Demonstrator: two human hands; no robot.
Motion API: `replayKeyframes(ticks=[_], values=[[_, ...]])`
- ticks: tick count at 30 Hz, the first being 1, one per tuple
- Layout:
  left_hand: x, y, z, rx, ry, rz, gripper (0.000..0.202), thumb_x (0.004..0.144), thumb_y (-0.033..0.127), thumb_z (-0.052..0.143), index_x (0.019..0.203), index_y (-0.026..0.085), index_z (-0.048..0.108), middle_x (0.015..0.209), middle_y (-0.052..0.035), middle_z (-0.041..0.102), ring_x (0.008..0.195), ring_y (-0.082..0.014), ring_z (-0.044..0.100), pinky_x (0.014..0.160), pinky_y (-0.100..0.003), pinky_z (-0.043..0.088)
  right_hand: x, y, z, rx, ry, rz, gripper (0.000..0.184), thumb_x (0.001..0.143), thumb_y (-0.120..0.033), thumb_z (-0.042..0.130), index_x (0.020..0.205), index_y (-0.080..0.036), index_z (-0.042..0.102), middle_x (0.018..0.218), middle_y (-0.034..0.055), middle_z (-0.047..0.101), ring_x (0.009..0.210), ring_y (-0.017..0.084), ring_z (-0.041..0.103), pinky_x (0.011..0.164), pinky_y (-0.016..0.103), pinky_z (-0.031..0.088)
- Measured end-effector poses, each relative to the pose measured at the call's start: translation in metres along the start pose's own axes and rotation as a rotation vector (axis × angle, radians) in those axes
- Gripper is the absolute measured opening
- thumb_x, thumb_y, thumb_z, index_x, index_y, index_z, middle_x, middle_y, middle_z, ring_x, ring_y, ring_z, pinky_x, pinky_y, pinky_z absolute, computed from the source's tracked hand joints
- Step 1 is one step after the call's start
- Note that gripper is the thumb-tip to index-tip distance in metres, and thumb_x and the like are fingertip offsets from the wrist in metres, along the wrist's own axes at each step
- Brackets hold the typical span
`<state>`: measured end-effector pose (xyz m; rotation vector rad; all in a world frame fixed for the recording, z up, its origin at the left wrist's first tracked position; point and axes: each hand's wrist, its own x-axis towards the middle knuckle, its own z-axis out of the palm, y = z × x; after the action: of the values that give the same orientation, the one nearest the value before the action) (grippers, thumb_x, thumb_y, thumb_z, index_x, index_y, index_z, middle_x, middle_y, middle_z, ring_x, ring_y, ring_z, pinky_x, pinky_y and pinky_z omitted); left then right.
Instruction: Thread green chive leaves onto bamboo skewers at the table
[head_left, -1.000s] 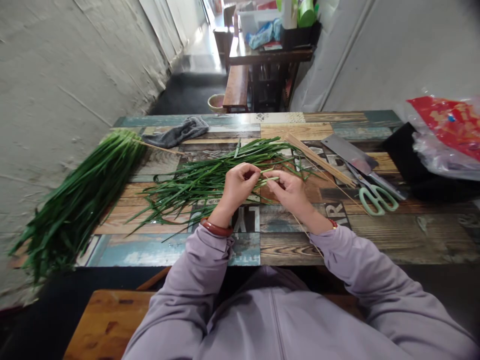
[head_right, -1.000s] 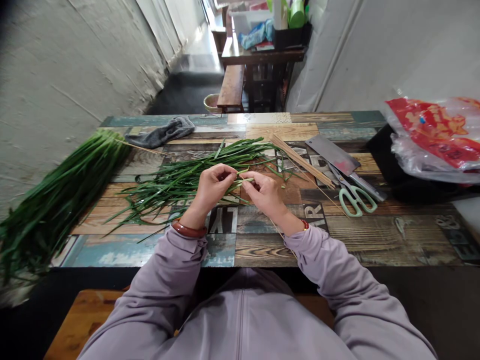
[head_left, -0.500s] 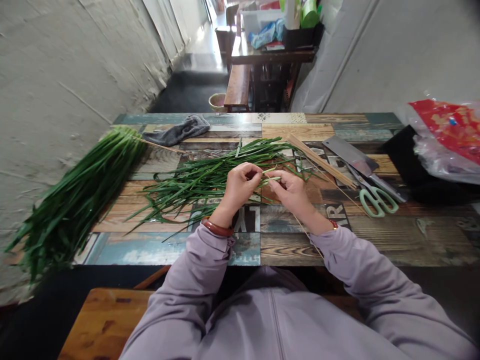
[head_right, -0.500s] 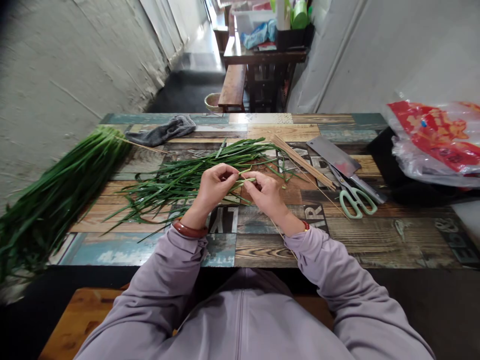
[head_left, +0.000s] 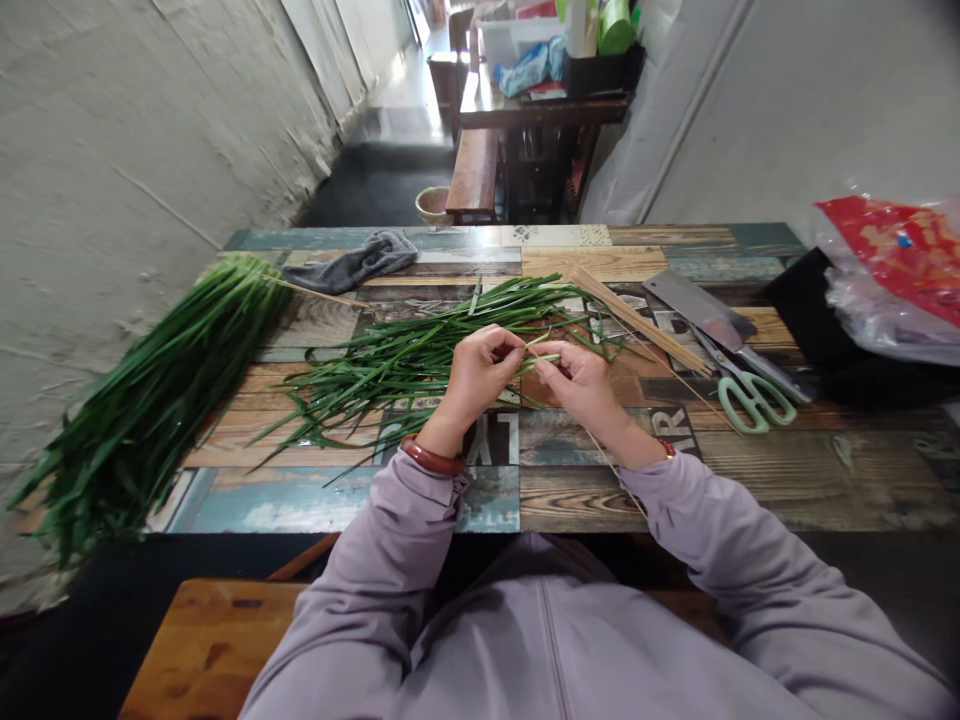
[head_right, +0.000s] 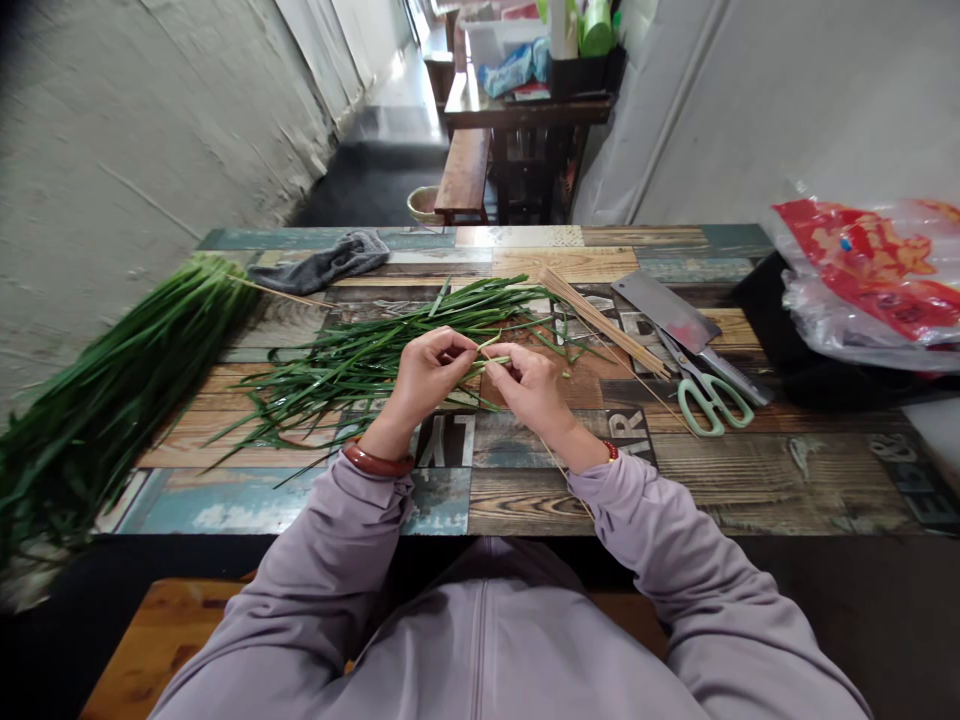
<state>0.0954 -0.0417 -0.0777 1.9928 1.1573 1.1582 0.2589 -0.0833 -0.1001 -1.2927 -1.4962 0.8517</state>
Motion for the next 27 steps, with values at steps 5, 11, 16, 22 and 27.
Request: replayKeyframes(ticks=[5,11,16,22,27], values=[[0.0001,-0.0014,0.0006,-0.008,-0.014,0.005,0.011,0.078,0.013,0.062,0.071,0.018,0.068,0.069,0.0006,0.065,0.063,-0.0109,0.056,0.059,-0.023,0.041,0.0001,0.0010,0.0001,-0.013,0.001,0.001,0.030,0.085,-0.037,0.058,0.104,-0.017,0.070,0.070,0.0006,0.062,0.058,0.011,0.050,0.051,0.023,0.034],[-0.0004,0.0011,-0.0001,0.021,-0.021,0.023,0.010,0.078,0.012,0.062,0.072,0.017,0.068,0.068,0.0008,0.063,0.064,-0.0110,0.055,0.061,-0.023,0.042,0.0015,0.0051,0.0023,0.021,0.000,0.014,0.027,0.085,-0.036,0.060,0.104,-0.017,0.065,0.068,-0.0018,0.058,0.054,0.010,0.047,0.050,0.022,0.034],[-0.0006,0.0013,-0.0008,0.060,-0.007,0.044,0.011,0.078,0.010,0.060,0.072,0.016,0.067,0.068,0.0009,0.061,0.066,-0.0113,0.055,0.062,-0.023,0.041,0.0015,0.0047,0.0034,0.136,0.023,-0.015,0.049,0.084,-0.030,0.062,0.131,-0.020,0.050,0.074,-0.0029,0.061,0.058,0.011,0.053,0.054,0.023,0.041],[-0.0003,0.0011,-0.0008,0.072,-0.021,0.044,0.011,0.078,0.009,0.060,0.072,0.016,0.067,0.067,0.0017,0.059,0.065,-0.0107,0.053,0.061,-0.023,0.039,0.0005,0.0028,0.0026,0.084,0.017,-0.046,0.037,0.085,-0.028,0.061,0.122,-0.022,0.057,0.067,-0.0054,0.055,0.054,0.010,0.048,0.052,0.023,0.037],[-0.0002,0.0018,-0.0004,0.085,-0.052,0.065,0.012,0.079,0.009,0.059,0.072,0.016,0.066,0.068,0.0016,0.059,0.066,-0.0109,0.054,0.062,-0.023,0.039,0.0012,0.0054,0.0046,0.052,0.054,-0.035,0.027,0.084,-0.029,0.061,0.110,-0.021,0.058,0.067,-0.0057,0.054,0.051,0.009,0.045,0.050,0.023,0.034]])
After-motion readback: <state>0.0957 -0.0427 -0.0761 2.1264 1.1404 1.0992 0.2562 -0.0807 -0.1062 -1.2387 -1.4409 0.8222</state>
